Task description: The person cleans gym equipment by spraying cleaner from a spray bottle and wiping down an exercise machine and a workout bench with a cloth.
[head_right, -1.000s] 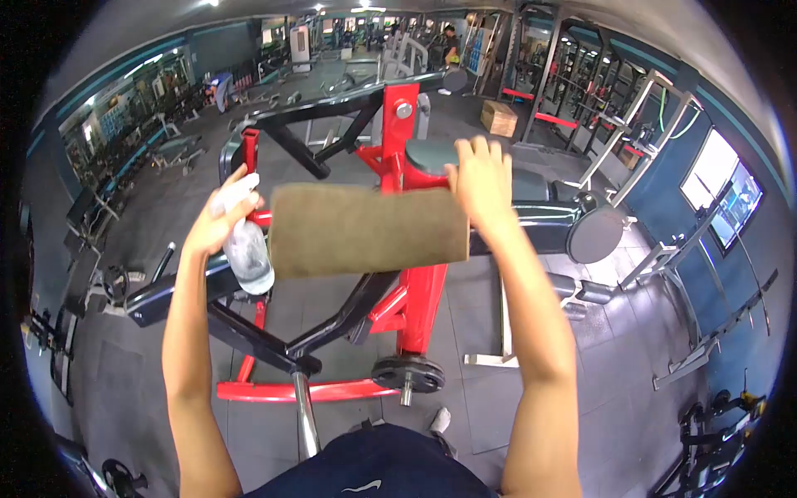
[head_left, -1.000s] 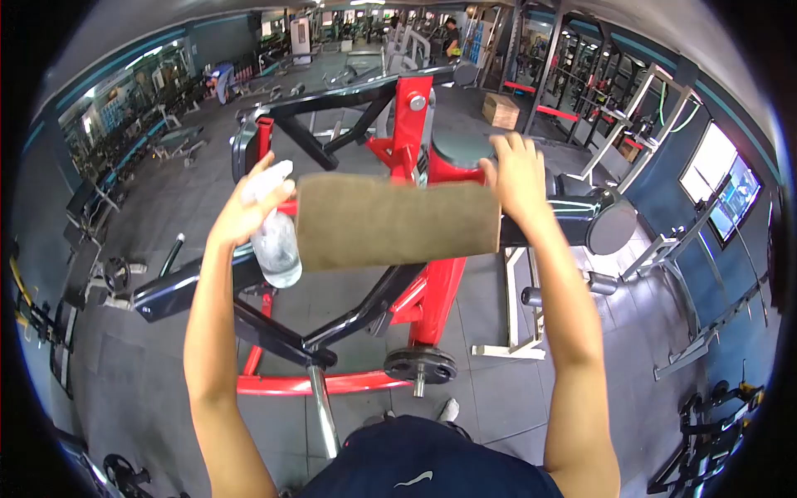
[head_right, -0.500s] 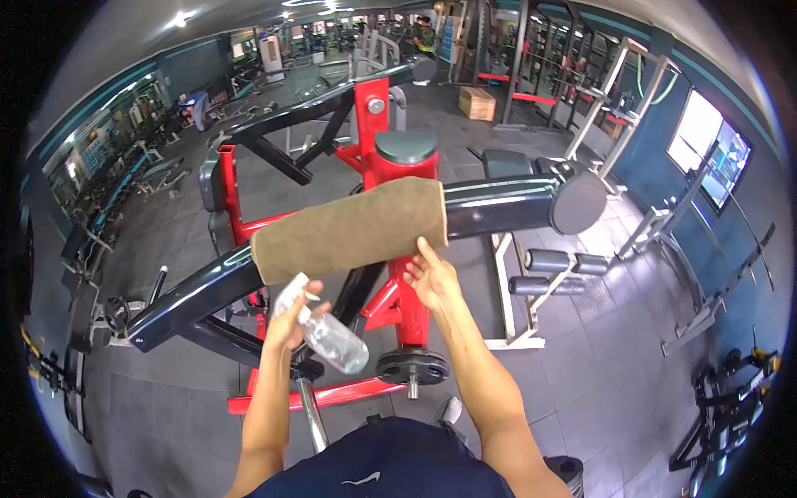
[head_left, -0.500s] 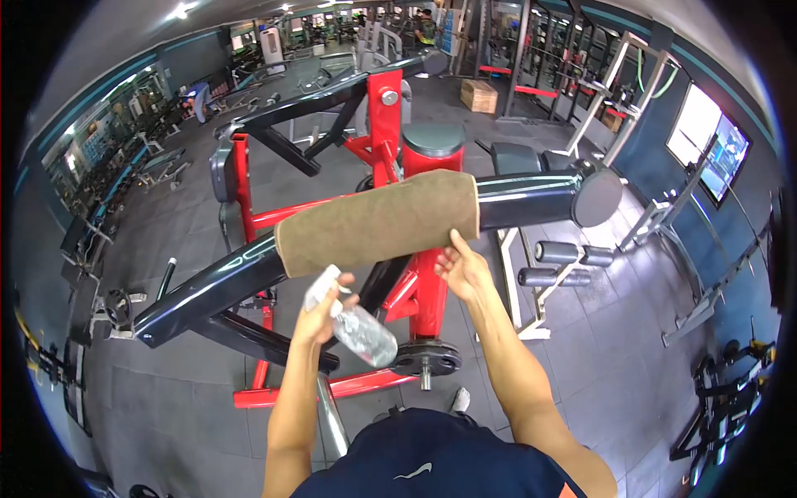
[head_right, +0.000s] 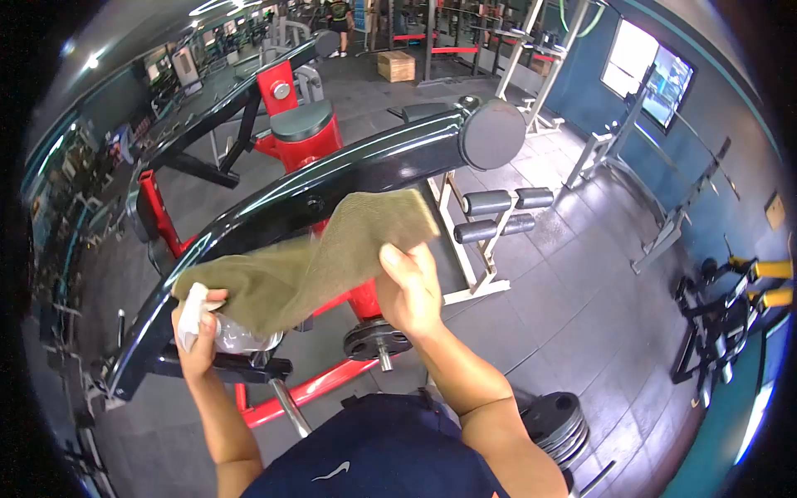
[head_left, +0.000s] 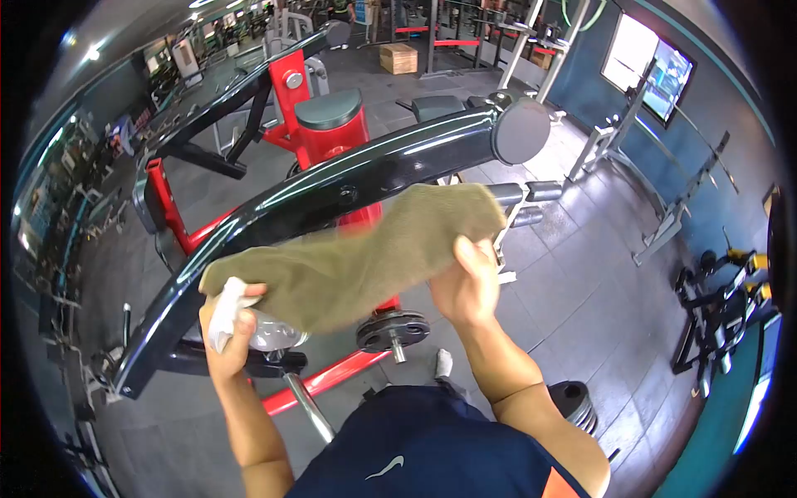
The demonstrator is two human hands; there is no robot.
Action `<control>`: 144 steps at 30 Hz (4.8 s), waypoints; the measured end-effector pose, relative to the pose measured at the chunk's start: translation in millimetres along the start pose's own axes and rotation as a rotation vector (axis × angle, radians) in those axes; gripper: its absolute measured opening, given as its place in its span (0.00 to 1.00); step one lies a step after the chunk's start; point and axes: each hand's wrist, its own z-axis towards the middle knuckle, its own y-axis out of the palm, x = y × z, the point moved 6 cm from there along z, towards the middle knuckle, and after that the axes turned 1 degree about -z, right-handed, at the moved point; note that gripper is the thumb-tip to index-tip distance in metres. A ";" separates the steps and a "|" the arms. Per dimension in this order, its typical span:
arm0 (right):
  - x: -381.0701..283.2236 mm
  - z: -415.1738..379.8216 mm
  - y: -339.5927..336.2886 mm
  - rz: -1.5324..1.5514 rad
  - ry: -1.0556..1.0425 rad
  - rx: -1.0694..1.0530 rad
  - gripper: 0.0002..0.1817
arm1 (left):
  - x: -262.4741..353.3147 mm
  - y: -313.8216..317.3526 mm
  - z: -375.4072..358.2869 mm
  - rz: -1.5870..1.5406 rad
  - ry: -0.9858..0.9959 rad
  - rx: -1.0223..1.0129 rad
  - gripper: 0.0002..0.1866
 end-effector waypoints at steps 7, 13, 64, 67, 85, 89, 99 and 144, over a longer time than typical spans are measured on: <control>36.9 -47.6 9.1 -0.727 -0.090 -0.332 0.67 | 92.1 102.8 29.5 -0.335 0.057 -0.781 0.24; 50.7 -46.4 -45.1 -0.226 0.492 0.410 0.27 | 67.1 106.8 37.7 -0.479 -0.003 -0.820 0.28; 64.8 40.8 -194.8 -1.346 -0.344 0.561 0.25 | -35.0 95.6 -154.7 -0.025 -0.708 0.084 0.20; 73.6 65.8 -158.8 -1.544 -0.672 -0.040 0.30 | -22.2 86.5 -197.6 0.057 -0.668 0.280 0.19; 129.1 125.5 12.3 -2.182 -0.481 -1.180 0.62 | -34.8 69.7 -351.1 -0.143 -0.732 0.841 0.19; 186.8 103.8 46.8 -2.235 -0.599 -1.332 0.63 | -39.5 20.1 -372.7 -0.102 -0.759 0.786 0.18; 386.7 -10.2 218.4 -1.718 -0.919 -1.550 0.60 | -41.6 -99.3 -452.5 -0.119 -0.764 1.019 0.13; 363.2 -125.0 125.5 -0.960 0.631 -0.544 0.25 | -53.3 -154.0 -529.0 -0.114 -1.006 0.901 0.21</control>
